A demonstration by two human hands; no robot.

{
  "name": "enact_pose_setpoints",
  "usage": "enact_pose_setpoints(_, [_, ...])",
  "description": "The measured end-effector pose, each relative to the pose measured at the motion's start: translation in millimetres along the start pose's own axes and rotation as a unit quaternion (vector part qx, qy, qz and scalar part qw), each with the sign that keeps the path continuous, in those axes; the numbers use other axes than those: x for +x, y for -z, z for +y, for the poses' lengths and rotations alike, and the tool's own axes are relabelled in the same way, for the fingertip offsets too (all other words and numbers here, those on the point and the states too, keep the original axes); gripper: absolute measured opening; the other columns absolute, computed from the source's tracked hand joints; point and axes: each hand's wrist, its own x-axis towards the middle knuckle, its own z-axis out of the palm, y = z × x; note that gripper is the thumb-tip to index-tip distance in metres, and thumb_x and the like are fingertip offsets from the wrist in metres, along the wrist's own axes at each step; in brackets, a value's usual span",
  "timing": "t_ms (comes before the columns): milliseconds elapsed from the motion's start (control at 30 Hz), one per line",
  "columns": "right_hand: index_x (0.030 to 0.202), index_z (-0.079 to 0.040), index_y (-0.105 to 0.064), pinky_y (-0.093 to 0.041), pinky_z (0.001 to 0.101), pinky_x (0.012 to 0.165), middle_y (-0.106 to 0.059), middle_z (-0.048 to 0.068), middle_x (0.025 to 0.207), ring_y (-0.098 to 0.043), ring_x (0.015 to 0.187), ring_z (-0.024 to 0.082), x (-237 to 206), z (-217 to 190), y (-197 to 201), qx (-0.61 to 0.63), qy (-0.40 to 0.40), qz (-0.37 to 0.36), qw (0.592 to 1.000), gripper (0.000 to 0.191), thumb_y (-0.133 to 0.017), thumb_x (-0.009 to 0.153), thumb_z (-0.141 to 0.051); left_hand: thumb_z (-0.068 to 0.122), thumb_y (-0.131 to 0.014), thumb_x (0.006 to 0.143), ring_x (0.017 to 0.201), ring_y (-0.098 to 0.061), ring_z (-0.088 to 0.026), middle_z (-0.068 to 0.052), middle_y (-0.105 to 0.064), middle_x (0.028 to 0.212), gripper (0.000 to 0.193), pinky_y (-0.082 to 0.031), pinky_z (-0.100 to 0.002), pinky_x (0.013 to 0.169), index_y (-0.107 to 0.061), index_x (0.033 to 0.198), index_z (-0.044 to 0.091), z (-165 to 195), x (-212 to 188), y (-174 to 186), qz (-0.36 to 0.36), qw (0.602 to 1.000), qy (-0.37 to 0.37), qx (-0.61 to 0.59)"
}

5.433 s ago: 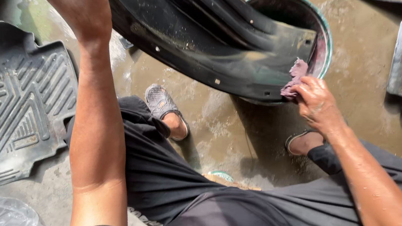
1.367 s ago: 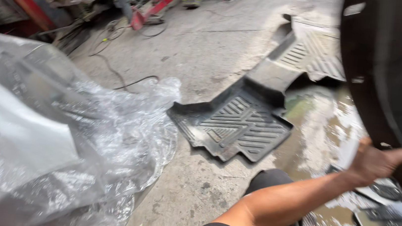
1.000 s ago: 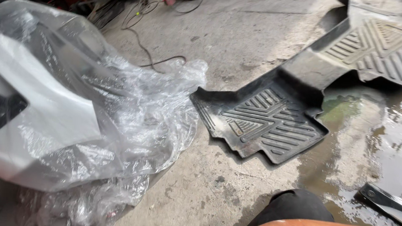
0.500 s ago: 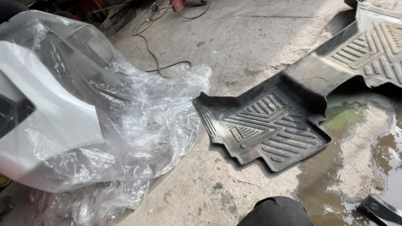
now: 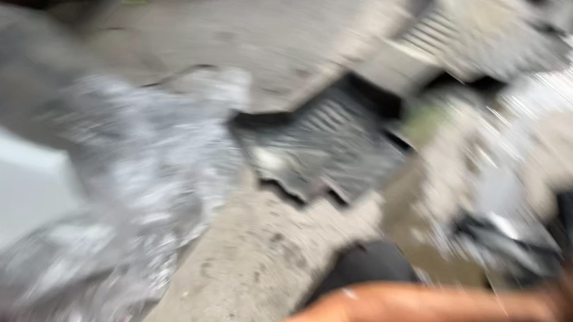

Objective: The person sits on the wet concrete floor washing muddy black plastic motorcycle parts. They hold each part over a bucket, scrub it with a cloth, dip it in the water, and use a brush on the fender and other trim pieces, working through several parts one at a time.

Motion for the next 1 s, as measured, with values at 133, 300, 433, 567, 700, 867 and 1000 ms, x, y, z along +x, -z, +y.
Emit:
enact_pose_setpoints(133, [0.115,-0.004,-0.074,-0.057,0.0382,0.083,-0.077,0.016,0.098,-0.073,0.088,0.026,-168.5,178.7,-24.7,0.08,-0.055,0.07,0.993,0.03,-0.06,0.09,-0.011,0.023,-0.067,0.107,0.083,-0.067,-0.015,-0.008,-0.075,0.091,0.025,-0.056,-0.031,0.078,-0.069,0.11,-0.002,17.2,-28.9,-30.6,-0.025,0.999,0.014,0.029])
enact_pose_setpoints(300, [0.118,-0.003,-0.072,-0.055,0.0351,0.095,-0.075,0.015,0.109,-0.072,0.101,0.026,-242.6,187.6,9.1,0.229,0.109,0.396,0.883,0.035,-0.048,0.092,-0.003,0.023,-0.067,0.11,0.096,-0.063,-0.014,-0.005,-0.071,0.103,0.025,-0.053,-0.034,0.09,-0.064,0.117,-0.001,52.9,-53.4,-40.5,-0.016,0.992,-0.084,-0.091])
enact_pose_setpoints(433, [0.123,-0.003,-0.072,-0.051,0.0443,0.1,-0.075,0.018,0.121,-0.066,0.103,0.034,-224.9,48.1,104.7,0.106,0.247,0.533,0.802,0.036,-0.053,0.092,-0.005,0.024,-0.066,0.101,0.078,-0.064,-0.014,-0.005,-0.067,0.095,0.027,-0.059,-0.037,0.064,-0.061,0.115,0.0,68.7,-66.9,-61.7,-0.015,0.991,0.086,-0.098])
enact_pose_setpoints(567, [0.142,-0.01,-0.059,-0.043,0.0517,0.105,-0.058,0.022,0.135,-0.057,0.118,0.039,-176.1,19.7,95.1,0.04,0.174,0.584,0.792,0.039,-0.063,0.104,-0.021,0.017,-0.064,0.112,0.094,-0.068,-0.016,-0.009,-0.072,0.109,0.024,-0.058,-0.032,0.083,-0.061,0.123,-0.004,65.2,-67.3,-76.7,-0.031,0.993,-0.118,0.004])
enact_pose_setpoints(700, [0.139,-0.014,-0.06,-0.043,0.051,0.103,-0.059,0.012,0.131,-0.057,0.119,0.032,-163.1,136.3,29.9,-0.074,0.118,0.576,0.806,0.037,-0.063,0.102,-0.013,0.014,-0.063,0.105,0.077,-0.072,-0.016,-0.008,-0.068,0.096,0.022,-0.064,-0.034,0.063,-0.056,0.117,-0.003,56.8,-63.9,-70.6,-0.021,0.996,-0.009,-0.091])
enact_pose_setpoints(867, [0.128,-0.01,-0.056,-0.034,0.063,0.122,-0.061,0.014,0.122,-0.057,0.127,0.036,-216.1,282.2,10.7,-0.129,0.011,0.553,0.823,0.022,-0.061,0.108,-0.013,0.01,-0.065,0.102,0.079,-0.073,-0.018,-0.008,-0.067,0.099,0.021,-0.065,-0.034,0.062,-0.054,0.116,-0.001,51.6,-66.9,-65.3,-0.015,0.982,0.039,-0.182])
enact_pose_setpoints(1000, [0.124,-0.006,-0.061,-0.03,0.0648,0.119,-0.065,0.016,0.122,-0.057,0.127,0.038,-248.5,344.6,23.1,-0.192,-0.074,0.546,0.812,0.025,-0.06,0.1,-0.013,0.008,-0.068,0.101,0.08,-0.072,-0.016,-0.008,-0.066,0.101,0.021,-0.065,-0.03,0.061,-0.058,0.118,0.0,47.9,-65.9,-67.7,-0.022,0.985,0.021,-0.168])
